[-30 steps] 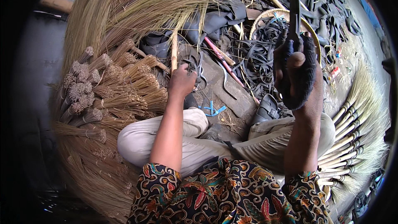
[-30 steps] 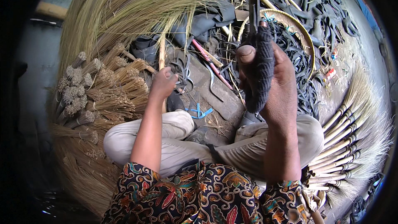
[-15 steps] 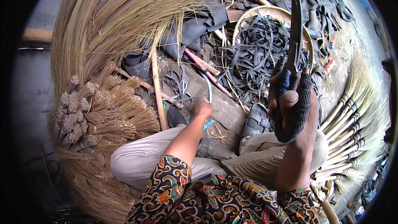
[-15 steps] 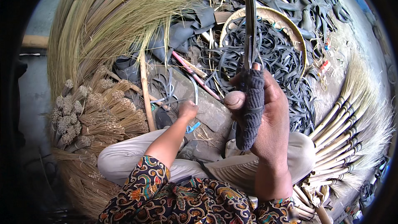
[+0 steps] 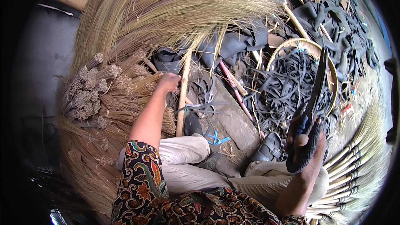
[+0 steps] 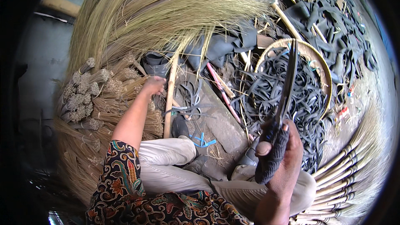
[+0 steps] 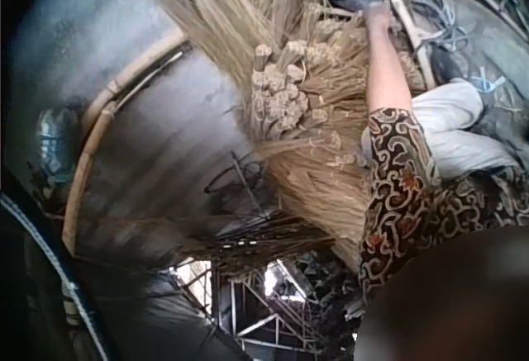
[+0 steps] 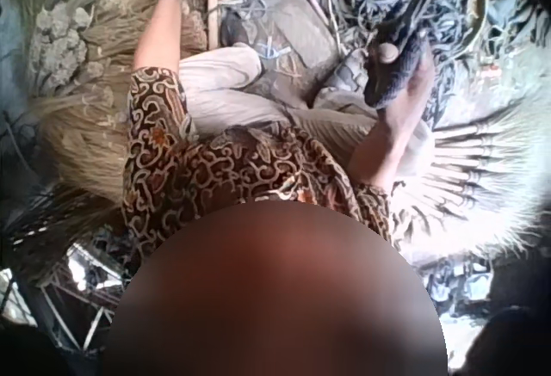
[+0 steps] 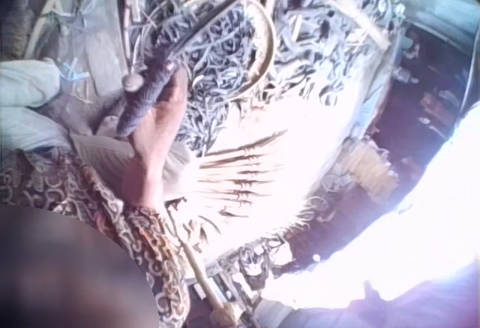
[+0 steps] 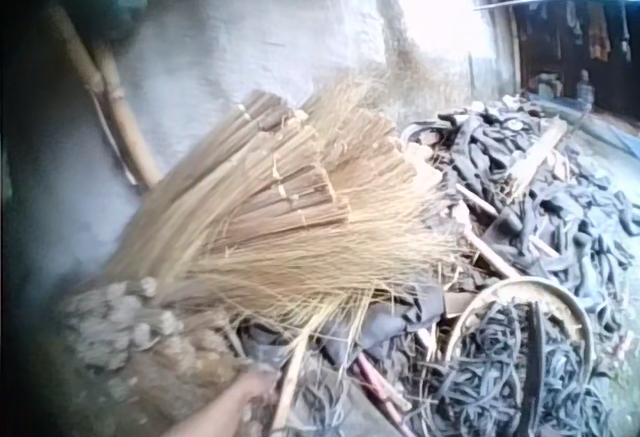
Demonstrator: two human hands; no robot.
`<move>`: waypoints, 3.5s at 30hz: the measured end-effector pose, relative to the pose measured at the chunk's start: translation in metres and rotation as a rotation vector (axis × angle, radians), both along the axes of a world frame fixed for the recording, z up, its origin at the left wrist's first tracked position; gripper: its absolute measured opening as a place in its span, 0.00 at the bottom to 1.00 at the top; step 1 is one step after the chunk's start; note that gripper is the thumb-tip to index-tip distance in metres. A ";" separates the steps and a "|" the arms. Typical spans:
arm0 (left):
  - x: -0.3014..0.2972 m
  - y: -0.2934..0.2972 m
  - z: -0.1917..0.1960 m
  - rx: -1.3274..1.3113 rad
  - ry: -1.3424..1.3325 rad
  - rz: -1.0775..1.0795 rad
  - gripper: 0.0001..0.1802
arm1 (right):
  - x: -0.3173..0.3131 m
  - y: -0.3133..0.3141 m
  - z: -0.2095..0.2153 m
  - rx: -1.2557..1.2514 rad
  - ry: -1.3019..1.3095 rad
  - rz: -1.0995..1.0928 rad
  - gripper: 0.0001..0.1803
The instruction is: The person sits on the floor surrounded by broom materials and uses shears to cut a black rubber sheet into narrow strips. They repeatedly position the sheet and cut along its length, accumulating cut strips in a nearby basket.
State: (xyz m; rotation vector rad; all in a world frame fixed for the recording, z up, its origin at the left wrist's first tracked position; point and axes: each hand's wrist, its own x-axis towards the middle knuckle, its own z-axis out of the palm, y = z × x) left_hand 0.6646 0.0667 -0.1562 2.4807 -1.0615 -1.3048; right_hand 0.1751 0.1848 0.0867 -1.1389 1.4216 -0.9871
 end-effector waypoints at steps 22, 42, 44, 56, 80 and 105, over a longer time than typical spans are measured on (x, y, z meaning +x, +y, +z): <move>0.102 -0.098 0.038 -0.071 -0.154 -0.387 0.13 | 0.048 -0.038 -0.025 0.081 0.122 -0.002 0.36; 0.050 -0.092 0.276 -0.594 0.193 -0.235 0.12 | 0.022 -0.003 -0.002 0.033 -0.025 -0.022 0.23; 0.043 -0.092 0.271 -0.555 0.222 -0.152 0.13 | 0.018 -0.001 0.000 0.088 -0.046 -0.027 0.21; 0.034 -0.110 0.313 -0.614 -0.102 -0.185 0.13 | 0.014 0.002 0.010 0.048 -0.056 0.008 0.16; 0.049 -0.076 0.057 -0.035 -0.428 -0.553 0.19 | 0.038 -0.022 -0.016 0.126 0.044 -0.006 0.19; 0.119 -0.040 0.155 -0.164 0.075 -0.381 0.20 | 0.058 -0.036 -0.016 0.213 0.173 0.050 0.16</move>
